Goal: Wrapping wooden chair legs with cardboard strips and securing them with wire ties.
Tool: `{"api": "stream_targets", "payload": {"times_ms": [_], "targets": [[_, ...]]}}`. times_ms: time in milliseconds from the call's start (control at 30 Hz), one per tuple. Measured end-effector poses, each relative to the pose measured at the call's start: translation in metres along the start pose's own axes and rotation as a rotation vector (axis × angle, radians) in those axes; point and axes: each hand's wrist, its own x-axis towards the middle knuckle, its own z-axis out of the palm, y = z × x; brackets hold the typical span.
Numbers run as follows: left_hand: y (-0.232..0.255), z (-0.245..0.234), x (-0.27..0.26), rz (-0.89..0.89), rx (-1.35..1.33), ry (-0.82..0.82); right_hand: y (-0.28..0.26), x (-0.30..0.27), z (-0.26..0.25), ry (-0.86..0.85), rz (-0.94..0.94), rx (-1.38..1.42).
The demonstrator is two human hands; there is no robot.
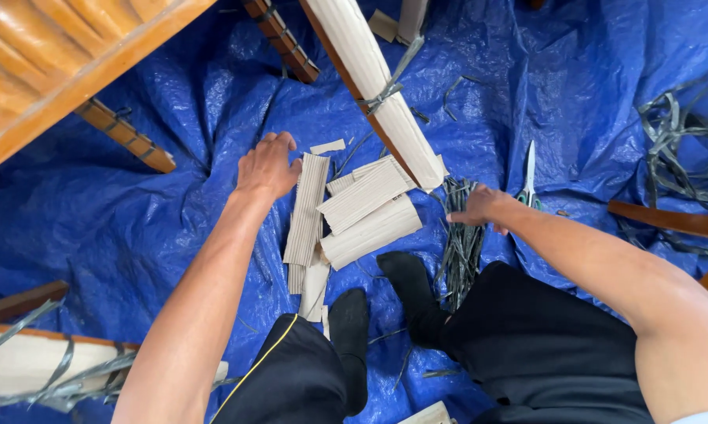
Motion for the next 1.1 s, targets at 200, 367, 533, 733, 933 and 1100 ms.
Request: {"api": "stream_targets", "payload": {"times_ms": [200,367,533,733,933,1100], "targets": [[0.004,-0.001,0.004,0.024,-0.012,0.027,0.020,0.029,0.059,-0.290,0.141,0.306],[0.003,0.004,0.005,0.055,-0.036,0.055,-0.002,0.033,0.073,-0.270,0.153,0.526],[-0.006,0.007,-0.001,0.076,-0.008,0.045,-0.012,0.041,0.078,0.068,0.122,0.506],[-0.008,0.001,0.000,0.023,-0.004,-0.012,-0.005,0.058,0.082,0.297,0.150,0.620],[-0.007,0.002,0.000,0.016,0.012,-0.046,0.007,0.067,0.054,0.300,0.154,0.603],[-0.004,-0.003,-0.006,-0.007,0.035,-0.091,0.037,0.112,0.029,0.596,0.003,0.468]]}}
